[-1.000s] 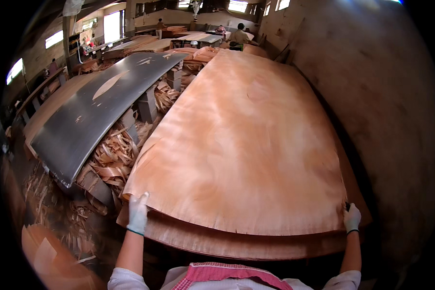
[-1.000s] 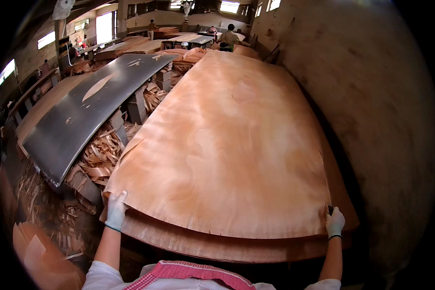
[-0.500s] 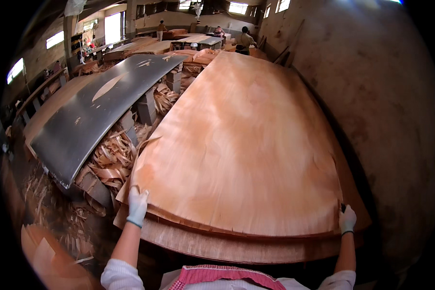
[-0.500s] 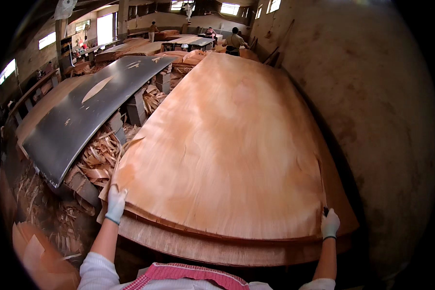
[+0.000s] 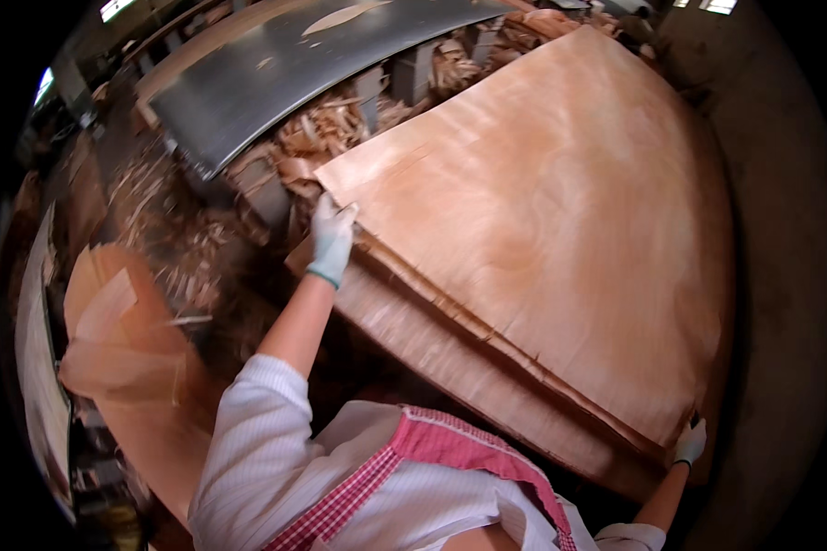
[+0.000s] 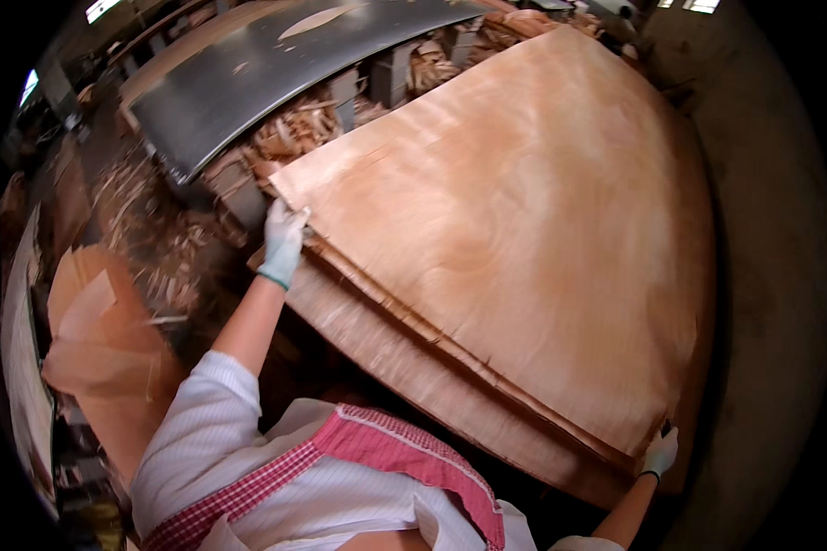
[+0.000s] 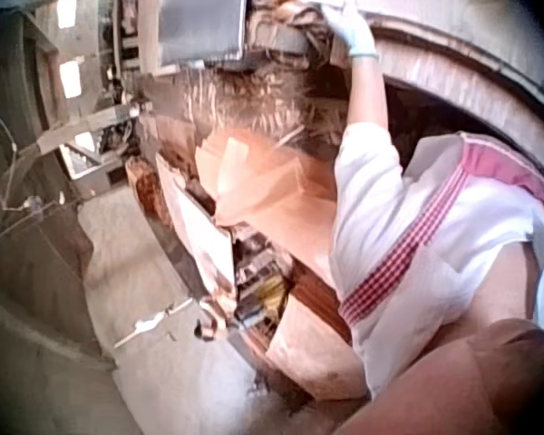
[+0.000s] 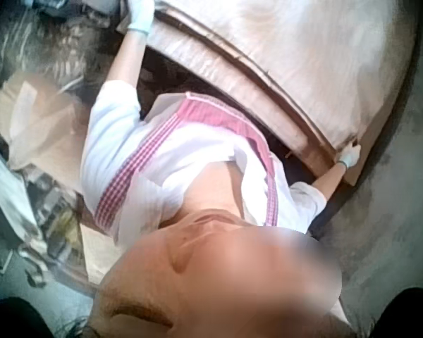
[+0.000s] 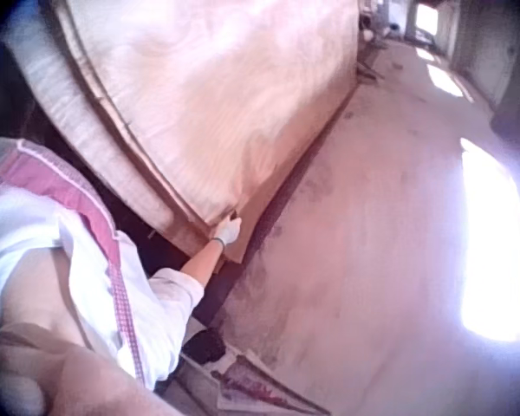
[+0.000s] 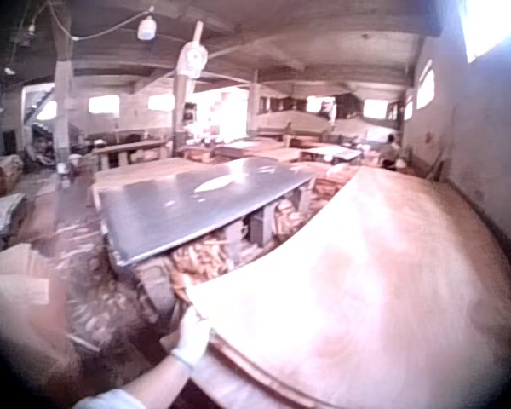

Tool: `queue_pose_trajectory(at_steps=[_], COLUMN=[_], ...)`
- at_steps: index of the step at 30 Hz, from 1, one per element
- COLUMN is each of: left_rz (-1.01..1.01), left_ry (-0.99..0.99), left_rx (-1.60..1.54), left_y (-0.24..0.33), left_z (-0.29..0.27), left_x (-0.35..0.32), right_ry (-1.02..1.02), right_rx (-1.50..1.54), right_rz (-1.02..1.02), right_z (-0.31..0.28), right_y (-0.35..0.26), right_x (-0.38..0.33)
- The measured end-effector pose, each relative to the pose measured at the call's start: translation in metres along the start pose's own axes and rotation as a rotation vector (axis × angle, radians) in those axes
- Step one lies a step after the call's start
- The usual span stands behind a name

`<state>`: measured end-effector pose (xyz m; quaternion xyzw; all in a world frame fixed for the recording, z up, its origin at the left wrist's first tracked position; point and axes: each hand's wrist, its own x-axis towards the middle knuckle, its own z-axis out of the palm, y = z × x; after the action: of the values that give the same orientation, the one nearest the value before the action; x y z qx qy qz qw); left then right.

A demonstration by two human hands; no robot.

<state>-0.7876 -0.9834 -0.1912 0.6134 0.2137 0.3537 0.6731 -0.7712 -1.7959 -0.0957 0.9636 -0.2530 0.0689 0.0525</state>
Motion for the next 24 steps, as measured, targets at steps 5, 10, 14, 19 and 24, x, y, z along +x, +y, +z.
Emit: queue_pose_trajectory(at_steps=[5, 10, 14, 19, 24], left_rz=[-0.472, -0.511, -0.432, -0.442, -0.370], left_ry=[0.136, 0.074, -0.069, -0.179, -0.121], left_rx=[-0.085, 0.055, 0.070, 0.129, 0.119], left_y=[-0.012, -0.011, -0.027, -0.009, -0.035], left_z=[-0.019, -0.017, -0.014, -0.043, -0.044], left_x=[-0.004, -0.002, 0.003, 0.001, 0.008], right_ry=[-0.113, -0.115, -0.194, -0.273, -0.350], right_rx=[-0.018, -0.065, 0.105, -0.060, -0.077], right_rz=[0.026, 0.020, 0.125, 0.167, 0.313], right_z=[0.004, 0.009, 0.010, 0.009, 0.011], right_y=[-0.008, 0.006, 0.024, -0.032, -0.033], right_x=[0.001, -0.001, 0.009, 0.006, 0.005])
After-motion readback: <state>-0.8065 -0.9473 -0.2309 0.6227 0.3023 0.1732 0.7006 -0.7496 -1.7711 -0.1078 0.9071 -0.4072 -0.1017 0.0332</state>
